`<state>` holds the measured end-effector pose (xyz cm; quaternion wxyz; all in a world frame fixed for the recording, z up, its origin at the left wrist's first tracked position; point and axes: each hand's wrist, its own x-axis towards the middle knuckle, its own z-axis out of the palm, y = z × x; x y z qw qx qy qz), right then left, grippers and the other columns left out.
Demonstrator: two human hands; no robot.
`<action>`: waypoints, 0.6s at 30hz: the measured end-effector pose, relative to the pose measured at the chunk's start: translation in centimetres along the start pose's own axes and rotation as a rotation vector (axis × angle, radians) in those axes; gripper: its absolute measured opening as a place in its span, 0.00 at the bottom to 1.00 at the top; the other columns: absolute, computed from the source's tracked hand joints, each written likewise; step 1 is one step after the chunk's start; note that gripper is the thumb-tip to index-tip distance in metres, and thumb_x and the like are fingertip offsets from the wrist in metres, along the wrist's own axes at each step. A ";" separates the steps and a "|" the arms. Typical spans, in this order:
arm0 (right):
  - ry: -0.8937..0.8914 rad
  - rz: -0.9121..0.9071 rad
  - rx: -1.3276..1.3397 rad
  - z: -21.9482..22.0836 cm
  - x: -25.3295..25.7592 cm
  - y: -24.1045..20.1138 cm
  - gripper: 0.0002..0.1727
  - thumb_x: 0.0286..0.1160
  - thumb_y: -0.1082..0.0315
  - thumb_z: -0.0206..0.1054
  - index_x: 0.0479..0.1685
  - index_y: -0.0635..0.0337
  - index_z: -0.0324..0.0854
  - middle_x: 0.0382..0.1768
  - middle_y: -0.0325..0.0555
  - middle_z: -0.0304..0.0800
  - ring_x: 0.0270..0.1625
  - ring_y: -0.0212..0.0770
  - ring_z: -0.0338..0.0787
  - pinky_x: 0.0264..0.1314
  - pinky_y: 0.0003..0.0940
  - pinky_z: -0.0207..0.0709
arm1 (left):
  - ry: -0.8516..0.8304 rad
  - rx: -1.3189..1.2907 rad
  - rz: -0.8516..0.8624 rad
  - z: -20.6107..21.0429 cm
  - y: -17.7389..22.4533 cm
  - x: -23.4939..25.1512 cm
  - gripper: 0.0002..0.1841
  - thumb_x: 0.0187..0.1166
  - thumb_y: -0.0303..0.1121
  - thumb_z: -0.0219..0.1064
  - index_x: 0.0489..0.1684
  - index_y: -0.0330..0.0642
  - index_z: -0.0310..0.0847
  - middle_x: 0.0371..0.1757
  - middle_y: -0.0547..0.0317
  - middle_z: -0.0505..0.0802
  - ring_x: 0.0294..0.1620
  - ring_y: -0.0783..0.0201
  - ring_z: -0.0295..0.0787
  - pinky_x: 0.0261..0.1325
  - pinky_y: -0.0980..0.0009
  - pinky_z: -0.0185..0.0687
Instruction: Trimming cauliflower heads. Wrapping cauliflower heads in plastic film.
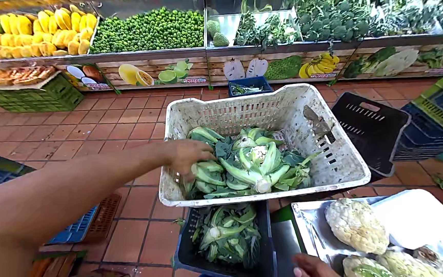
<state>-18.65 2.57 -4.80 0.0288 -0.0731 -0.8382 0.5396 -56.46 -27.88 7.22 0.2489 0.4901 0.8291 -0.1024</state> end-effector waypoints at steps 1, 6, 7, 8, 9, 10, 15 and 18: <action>0.021 -0.073 0.060 0.3 1.2 -2.2 0.15 0.80 0.65 0.69 0.56 0.68 0.85 0.49 0.52 0.93 0.47 0.39 0.94 0.54 0.40 0.90 | 0.057 -0.004 -0.041 0.4 -0.8 -0.3 0.53 0.54 0.57 0.86 0.88 0.59 0.66 0.91 0.55 0.65 0.87 0.46 0.66 0.80 0.39 0.69; 0.021 -0.500 -0.152 4.6 11.1 -12.6 0.20 0.81 0.49 0.67 0.62 0.51 0.85 0.52 0.35 0.93 0.58 0.33 0.91 0.62 0.39 0.88 | 0.251 -0.127 -0.207 1.0 -2.1 -1.3 0.53 0.54 0.61 0.84 0.87 0.60 0.65 0.76 0.54 0.85 0.71 0.47 0.85 0.69 0.35 0.78; -0.007 -0.489 -0.251 6.1 13.5 -14.2 0.24 0.77 0.46 0.69 0.66 0.48 0.83 0.55 0.35 0.92 0.61 0.34 0.89 0.65 0.42 0.86 | 0.277 -0.165 -0.213 0.9 -1.9 -1.4 0.51 0.54 0.60 0.85 0.86 0.59 0.67 0.68 0.51 0.89 0.65 0.46 0.88 0.65 0.35 0.80; -0.064 -0.430 -0.336 7.7 15.9 -15.7 0.31 0.73 0.45 0.73 0.74 0.48 0.79 0.60 0.39 0.90 0.65 0.40 0.88 0.68 0.48 0.83 | 0.294 -0.194 -0.216 0.9 -1.8 -1.5 0.50 0.54 0.59 0.85 0.84 0.58 0.68 0.65 0.49 0.91 0.63 0.45 0.89 0.64 0.35 0.81; -0.133 -0.339 -0.402 9.3 18.3 -17.0 0.40 0.67 0.46 0.78 0.82 0.47 0.71 0.67 0.45 0.86 0.69 0.46 0.85 0.70 0.53 0.81 | 0.309 -0.219 -0.216 0.9 -1.7 -1.6 0.49 0.55 0.58 0.85 0.84 0.57 0.68 0.64 0.49 0.91 0.63 0.46 0.89 0.64 0.36 0.81; -0.192 -0.242 -0.444 11.1 20.5 -17.7 0.51 0.61 0.46 0.83 0.88 0.46 0.62 0.74 0.50 0.79 0.71 0.53 0.83 0.70 0.58 0.80 | 0.336 -0.243 -0.211 1.1 -1.8 -1.8 0.48 0.55 0.57 0.85 0.83 0.56 0.69 0.64 0.51 0.91 0.63 0.47 0.89 0.65 0.36 0.81; -0.189 -0.003 -0.478 17.9 27.6 -16.7 0.73 0.37 0.39 0.91 0.94 0.49 0.51 0.79 0.64 0.71 0.72 0.66 0.80 0.67 0.69 0.78 | 0.541 -0.400 -0.212 1.4 -1.3 -2.4 0.43 0.55 0.46 0.86 0.78 0.52 0.74 0.66 0.52 0.90 0.65 0.48 0.87 0.67 0.36 0.81; -0.109 -0.003 -0.496 18.5 28.6 -16.6 0.67 0.34 0.38 0.91 0.87 0.52 0.63 0.73 0.61 0.78 0.65 0.62 0.85 0.61 0.67 0.82 | 0.637 -0.451 -0.212 2.0 -1.6 -2.9 0.45 0.59 0.45 0.85 0.83 0.52 0.69 0.76 0.50 0.83 0.67 0.48 0.86 0.68 0.39 0.81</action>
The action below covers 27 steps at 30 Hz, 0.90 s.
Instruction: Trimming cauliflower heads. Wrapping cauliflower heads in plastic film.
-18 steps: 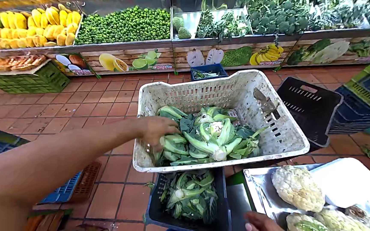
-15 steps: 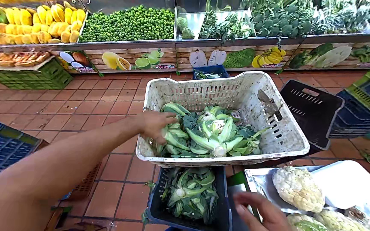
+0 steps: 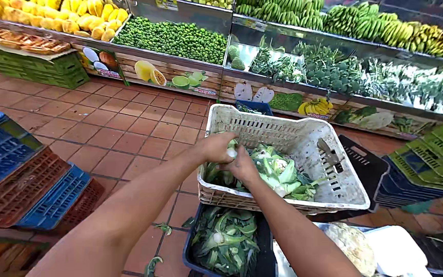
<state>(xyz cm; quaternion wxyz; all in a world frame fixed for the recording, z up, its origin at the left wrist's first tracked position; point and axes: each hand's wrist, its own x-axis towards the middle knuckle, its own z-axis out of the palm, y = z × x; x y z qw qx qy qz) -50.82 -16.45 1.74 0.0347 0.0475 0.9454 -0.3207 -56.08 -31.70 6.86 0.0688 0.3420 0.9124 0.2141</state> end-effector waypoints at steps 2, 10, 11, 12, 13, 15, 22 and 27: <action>0.012 -0.033 0.008 -0.1 0.0 0.3 0.64 0.34 0.39 0.92 0.83 0.52 0.66 0.70 0.57 0.80 0.65 0.58 0.86 0.62 0.65 0.82 | 0.040 -0.170 -0.008 0.1 -0.3 -1.0 0.39 0.68 0.42 0.81 0.83 0.50 0.70 0.77 0.50 0.81 0.66 0.50 0.87 0.70 0.44 0.82; -0.110 -0.389 -0.170 -0.6 -1.0 1.0 0.37 0.57 0.48 0.86 0.74 0.35 0.82 0.71 0.39 0.85 0.72 0.47 0.84 0.71 0.62 0.78 | 0.434 -1.048 -0.109 0.7 -1.4 -3.7 0.22 0.85 0.34 0.65 0.75 0.37 0.73 0.73 0.47 0.85 0.64 0.53 0.89 0.66 0.52 0.87; -0.099 -0.384 -0.134 -1.1 -0.9 1.0 0.36 0.59 0.49 0.85 0.74 0.36 0.83 0.71 0.39 0.85 0.72 0.45 0.84 0.73 0.61 0.78 | 0.475 -1.080 -0.116 0.8 -1.6 -3.7 0.22 0.86 0.36 0.65 0.75 0.37 0.73 0.72 0.46 0.85 0.64 0.53 0.89 0.67 0.52 0.86; -0.069 -0.382 -0.067 -1.9 -1.0 1.2 0.34 0.60 0.52 0.85 0.73 0.39 0.84 0.69 0.40 0.87 0.71 0.44 0.85 0.74 0.59 0.78 | 0.510 -1.113 -0.119 1.0 -1.8 -3.8 0.23 0.86 0.38 0.64 0.76 0.38 0.73 0.72 0.47 0.85 0.65 0.52 0.88 0.68 0.51 0.86; -0.019 -0.371 0.026 -2.9 -1.1 1.5 0.34 0.60 0.55 0.86 0.72 0.42 0.84 0.67 0.41 0.89 0.69 0.43 0.87 0.74 0.56 0.79 | 0.535 -1.141 -0.119 1.2 -2.1 -4.0 0.23 0.87 0.39 0.64 0.76 0.38 0.72 0.73 0.47 0.84 0.66 0.52 0.88 0.68 0.51 0.86; 0.134 -0.361 0.296 -5.2 -2.1 1.6 0.32 0.60 0.66 0.85 0.71 0.50 0.85 0.62 0.46 0.92 0.62 0.42 0.90 0.68 0.52 0.83 | 0.563 -1.191 -0.109 1.4 -2.6 -4.7 0.22 0.87 0.38 0.62 0.76 0.37 0.72 0.74 0.48 0.84 0.66 0.52 0.88 0.68 0.51 0.86; 0.701 -0.322 0.984 -16.2 -7.4 -1.2 0.29 0.79 0.65 0.69 0.81 0.51 0.74 0.61 0.48 0.89 0.56 0.43 0.92 0.52 0.47 0.90 | 0.637 -1.302 -0.053 -2.4 0.4 -9.1 0.17 0.90 0.34 0.56 0.72 0.40 0.75 0.71 0.50 0.86 0.65 0.52 0.88 0.66 0.50 0.86; 0.735 -0.403 1.415 -20.0 -13.3 -1.1 0.26 0.86 0.46 0.60 0.79 0.42 0.73 0.63 0.45 0.89 0.63 0.46 0.90 0.60 0.52 0.88 | 0.642 -1.244 0.153 -5.1 6.1 -15.0 0.18 0.82 0.40 0.61 0.67 0.46 0.79 0.72 0.49 0.86 0.65 0.47 0.88 0.63 0.48 0.89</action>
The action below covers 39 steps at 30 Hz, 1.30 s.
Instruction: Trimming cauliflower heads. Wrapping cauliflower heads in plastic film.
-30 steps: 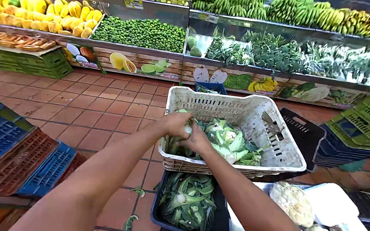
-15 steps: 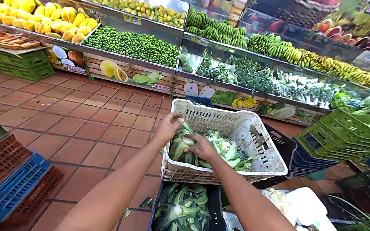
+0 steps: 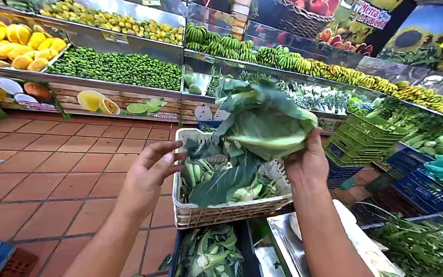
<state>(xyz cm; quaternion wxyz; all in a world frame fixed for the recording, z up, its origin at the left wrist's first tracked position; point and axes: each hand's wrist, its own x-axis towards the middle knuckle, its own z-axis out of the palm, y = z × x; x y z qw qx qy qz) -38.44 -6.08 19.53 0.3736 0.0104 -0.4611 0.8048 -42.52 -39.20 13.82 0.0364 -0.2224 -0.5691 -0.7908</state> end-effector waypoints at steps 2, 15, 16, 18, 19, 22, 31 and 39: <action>-0.048 0.005 0.093 -1.3 -2.7 -1.6 0.23 0.89 0.45 0.54 0.72 0.45 0.76 0.61 0.43 0.90 0.64 0.43 0.89 0.65 0.48 0.86 | -0.058 -0.012 0.049 0.2 1.0 -3.2 0.20 0.80 0.48 0.66 0.66 0.51 0.81 0.72 0.49 0.86 0.63 0.48 0.90 0.60 0.52 0.91; 0.219 0.599 0.280 -17.5 -22.8 4.7 0.18 0.83 0.51 0.65 0.63 0.49 0.82 0.52 0.47 0.93 0.55 0.42 0.93 0.59 0.47 0.89 | 0.466 0.109 -0.685 0.5 -14.4 -25.1 0.22 0.92 0.41 0.47 0.79 0.40 0.64 0.59 0.47 0.90 0.51 0.52 0.93 0.49 0.51 0.92; 0.233 0.616 0.281 -18.7 -23.4 5.1 0.19 0.85 0.53 0.62 0.65 0.52 0.80 0.54 0.49 0.92 0.57 0.44 0.93 0.61 0.48 0.88 | 0.473 0.056 -0.748 0.8 -15.6 -25.6 0.25 0.94 0.48 0.42 0.82 0.43 0.61 0.58 0.47 0.90 0.52 0.52 0.93 0.50 0.50 0.92; 0.265 0.630 0.246 -20.9 -24.4 5.9 0.19 0.89 0.55 0.57 0.67 0.55 0.79 0.56 0.51 0.91 0.59 0.45 0.92 0.63 0.49 0.87 | 0.468 -0.119 -0.834 2.0 -17.3 -26.0 0.35 0.91 0.62 0.34 0.84 0.48 0.62 0.59 0.48 0.92 0.55 0.52 0.93 0.56 0.49 0.90; 0.281 0.636 0.238 -21.7 -24.7 6.2 0.20 0.89 0.55 0.56 0.68 0.56 0.78 0.56 0.53 0.91 0.60 0.46 0.91 0.64 0.50 0.87 | 0.467 -0.191 -0.860 2.7 -18.1 -25.9 0.36 0.89 0.65 0.34 0.84 0.50 0.63 0.62 0.49 0.92 0.58 0.51 0.93 0.58 0.48 0.89; 0.318 0.642 0.198 -23.7 -25.2 8.0 0.22 0.88 0.53 0.58 0.72 0.55 0.75 0.60 0.54 0.89 0.62 0.49 0.90 0.64 0.52 0.86 | 0.382 -0.148 -0.911 4.2 -20.4 -24.8 0.30 0.92 0.59 0.41 0.86 0.56 0.64 0.64 0.50 0.91 0.56 0.51 0.93 0.52 0.50 0.91; 0.235 0.761 0.057 -24.2 -28.5 14.7 0.30 0.84 0.60 0.63 0.86 0.49 0.66 0.68 0.55 0.85 0.64 0.51 0.89 0.62 0.54 0.86 | 0.187 0.772 -0.529 2.8 -13.6 -18.3 0.40 0.82 0.59 0.61 0.89 0.45 0.59 0.85 0.46 0.74 0.83 0.45 0.72 0.80 0.38 0.71; 0.098 0.969 0.077 -26.1 -32.3 17.5 0.37 0.75 0.62 0.73 0.85 0.53 0.65 0.66 0.60 0.85 0.64 0.55 0.89 0.64 0.56 0.85 | -0.990 1.168 -0.677 7.1 -15.2 -17.2 0.59 0.53 0.72 0.79 0.93 0.63 0.56 0.94 0.57 0.59 0.91 0.48 0.58 0.87 0.33 0.55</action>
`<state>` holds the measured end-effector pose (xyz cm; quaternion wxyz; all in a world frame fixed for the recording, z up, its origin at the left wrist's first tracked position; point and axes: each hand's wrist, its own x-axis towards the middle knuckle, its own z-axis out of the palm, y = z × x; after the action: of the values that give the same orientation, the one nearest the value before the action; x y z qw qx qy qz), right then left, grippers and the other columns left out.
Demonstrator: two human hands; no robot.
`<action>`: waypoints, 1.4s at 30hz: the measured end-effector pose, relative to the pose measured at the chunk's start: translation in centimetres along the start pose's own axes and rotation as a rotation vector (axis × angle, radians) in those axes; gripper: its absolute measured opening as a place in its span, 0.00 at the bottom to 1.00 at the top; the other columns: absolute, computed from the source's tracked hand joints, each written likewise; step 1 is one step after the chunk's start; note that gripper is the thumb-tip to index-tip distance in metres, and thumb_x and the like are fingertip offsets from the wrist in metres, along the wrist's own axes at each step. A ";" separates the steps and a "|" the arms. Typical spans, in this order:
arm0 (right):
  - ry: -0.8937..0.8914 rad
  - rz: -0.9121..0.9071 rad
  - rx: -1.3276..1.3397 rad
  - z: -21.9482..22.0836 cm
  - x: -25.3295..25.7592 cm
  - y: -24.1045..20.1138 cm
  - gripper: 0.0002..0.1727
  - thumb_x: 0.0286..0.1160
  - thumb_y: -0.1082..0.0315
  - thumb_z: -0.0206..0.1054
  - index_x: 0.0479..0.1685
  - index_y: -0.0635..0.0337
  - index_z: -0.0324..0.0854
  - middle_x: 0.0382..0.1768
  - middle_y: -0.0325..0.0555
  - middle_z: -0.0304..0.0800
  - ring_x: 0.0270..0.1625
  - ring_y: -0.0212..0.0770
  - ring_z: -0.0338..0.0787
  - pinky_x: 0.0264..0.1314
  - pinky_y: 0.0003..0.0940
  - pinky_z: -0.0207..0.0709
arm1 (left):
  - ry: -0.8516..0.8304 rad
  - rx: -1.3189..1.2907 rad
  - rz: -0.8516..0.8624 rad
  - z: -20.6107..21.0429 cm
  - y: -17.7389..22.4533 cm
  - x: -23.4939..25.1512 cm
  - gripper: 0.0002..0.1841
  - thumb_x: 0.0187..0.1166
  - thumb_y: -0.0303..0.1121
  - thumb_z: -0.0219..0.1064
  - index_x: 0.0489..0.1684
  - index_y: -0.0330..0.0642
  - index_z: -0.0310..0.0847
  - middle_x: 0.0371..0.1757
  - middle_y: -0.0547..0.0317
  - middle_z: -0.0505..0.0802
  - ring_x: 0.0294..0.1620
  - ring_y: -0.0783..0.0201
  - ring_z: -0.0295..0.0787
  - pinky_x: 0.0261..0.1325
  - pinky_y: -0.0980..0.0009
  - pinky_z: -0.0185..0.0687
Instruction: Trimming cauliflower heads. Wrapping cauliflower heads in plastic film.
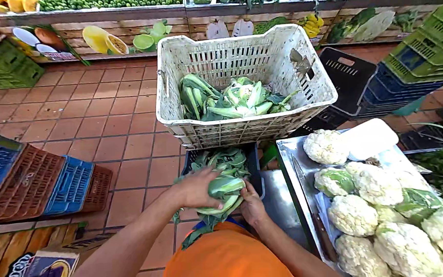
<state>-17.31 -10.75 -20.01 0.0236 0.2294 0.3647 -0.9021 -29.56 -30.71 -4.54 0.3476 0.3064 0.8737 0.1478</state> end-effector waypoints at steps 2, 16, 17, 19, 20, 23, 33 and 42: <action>-0.060 0.037 -0.122 -0.1 -0.6 -1.2 0.38 0.71 0.64 0.75 0.84 0.55 0.66 0.66 0.60 0.86 0.62 0.54 0.90 0.63 0.55 0.86 | -0.147 -0.093 -0.018 1.2 -1.3 -0.4 0.58 0.60 0.65 0.80 0.95 0.61 0.50 0.95 0.54 0.58 0.89 0.45 0.62 0.83 0.36 0.64; 0.649 -0.193 -1.875 -7.6 -13.6 -14.5 0.31 0.78 0.52 0.70 0.72 0.66 0.78 0.66 0.66 0.83 0.68 0.65 0.84 0.69 0.64 0.79 | 0.227 -0.042 -0.158 8.0 -1.1 -1.6 0.55 0.49 0.74 0.75 0.83 0.55 0.71 0.91 0.58 0.67 0.95 0.46 0.48 0.88 0.32 0.46; 0.620 -0.148 -1.949 -8.1 -14.0 -14.1 0.32 0.76 0.52 0.71 0.74 0.65 0.77 0.69 0.66 0.82 0.71 0.65 0.83 0.71 0.63 0.78 | 0.203 -0.048 -0.167 8.1 -0.8 -1.6 0.56 0.49 0.74 0.75 0.84 0.54 0.69 0.92 0.56 0.65 0.95 0.47 0.48 0.89 0.35 0.50; 0.532 0.010 -2.037 -7.8 -14.2 -12.9 0.35 0.77 0.54 0.71 0.80 0.64 0.72 0.76 0.65 0.77 0.75 0.67 0.79 0.72 0.63 0.76 | 0.172 -0.035 -0.170 8.2 -0.3 -1.6 0.55 0.50 0.75 0.74 0.84 0.54 0.69 0.92 0.54 0.62 0.95 0.47 0.47 0.88 0.37 0.52; 0.499 0.117 -2.049 -7.5 -14.2 -12.4 0.37 0.77 0.57 0.71 0.85 0.63 0.68 0.79 0.68 0.72 0.76 0.70 0.77 0.73 0.65 0.75 | 0.166 -0.022 -0.170 8.2 0.1 -1.7 0.55 0.51 0.75 0.74 0.83 0.54 0.70 0.93 0.53 0.62 0.95 0.46 0.46 0.88 0.36 0.51; 0.535 0.246 -2.083 -8.6 -14.4 -11.6 0.41 0.72 0.66 0.72 0.89 0.55 0.62 0.74 0.72 0.75 0.69 0.72 0.82 0.67 0.65 0.79 | 0.133 0.023 -0.181 7.9 1.8 -1.4 0.52 0.53 0.74 0.72 0.82 0.54 0.72 0.94 0.54 0.60 0.95 0.43 0.42 0.86 0.30 0.49; 0.600 -0.287 -1.598 -3.7 -16.5 -8.2 0.21 0.76 0.55 0.63 0.51 0.67 0.80 0.28 0.47 0.84 0.28 0.43 0.85 0.31 0.47 0.82 | 0.008 -0.054 -0.293 5.4 4.9 0.6 0.49 0.56 0.66 0.75 0.82 0.53 0.70 0.93 0.56 0.61 0.95 0.42 0.41 0.84 0.25 0.44; 0.156 -0.720 -1.412 2.7 -11.8 -6.9 0.33 0.87 0.36 0.49 0.62 0.59 0.77 0.27 0.39 0.84 0.24 0.30 0.84 0.25 0.32 0.84 | 0.016 -0.184 -0.347 4.9 4.1 1.8 0.51 0.53 0.63 0.77 0.84 0.51 0.68 0.92 0.57 0.63 0.95 0.45 0.45 0.85 0.32 0.52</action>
<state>-9.28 -8.97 -8.71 -0.1554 0.0908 0.9024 -0.3914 -25.38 -26.16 -7.01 0.3876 0.1173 0.8989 0.1672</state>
